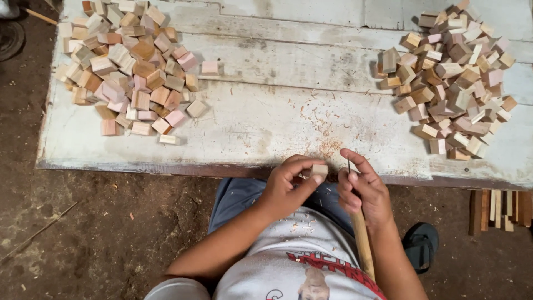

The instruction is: The person uses a small hand tool to trim and shave the edges of small wooden blocks on a workbench.

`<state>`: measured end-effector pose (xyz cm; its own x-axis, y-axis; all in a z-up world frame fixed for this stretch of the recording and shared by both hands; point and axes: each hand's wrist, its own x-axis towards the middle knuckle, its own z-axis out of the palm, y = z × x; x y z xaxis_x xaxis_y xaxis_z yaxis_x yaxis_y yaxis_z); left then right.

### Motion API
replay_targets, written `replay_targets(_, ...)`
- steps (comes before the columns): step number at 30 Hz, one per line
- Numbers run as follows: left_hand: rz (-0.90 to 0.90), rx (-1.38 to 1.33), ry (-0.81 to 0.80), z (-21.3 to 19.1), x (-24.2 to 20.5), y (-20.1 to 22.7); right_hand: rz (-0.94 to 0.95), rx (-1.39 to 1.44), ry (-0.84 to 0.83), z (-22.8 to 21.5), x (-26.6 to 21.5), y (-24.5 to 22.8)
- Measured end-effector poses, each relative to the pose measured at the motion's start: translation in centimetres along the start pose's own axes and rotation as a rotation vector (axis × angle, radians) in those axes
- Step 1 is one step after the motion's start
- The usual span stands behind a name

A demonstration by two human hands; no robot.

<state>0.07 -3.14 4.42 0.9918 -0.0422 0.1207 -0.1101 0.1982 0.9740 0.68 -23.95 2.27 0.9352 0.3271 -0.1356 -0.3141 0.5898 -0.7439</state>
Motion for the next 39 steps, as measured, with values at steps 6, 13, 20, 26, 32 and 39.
replay_targets(6,-0.108,-0.329,-0.093,-1.8,-0.2,-4.6,0.016,-0.049,-0.138,3.8,-0.6,1.2)
replay_targets(13,-0.106,-0.385,-0.087,-1.9,-0.4,-4.3,0.015,-0.041,-0.092,2.9,-0.3,1.7)
replay_targets(20,-0.068,-0.357,-0.093,-1.7,0.0,-4.6,0.063,-0.014,-0.056,3.1,-0.1,1.2)
replay_targets(26,-0.065,-0.395,-0.184,-1.4,-0.6,-2.9,0.057,-0.059,0.002,-0.9,1.0,2.6)
replay_targets(32,-0.123,-0.544,-0.126,-1.2,-0.1,-2.1,0.056,0.038,-0.025,1.5,0.1,1.4)
replay_targets(39,-0.131,-0.455,-0.099,-1.7,0.0,-4.3,0.033,-0.043,-0.074,3.1,-0.3,1.7)
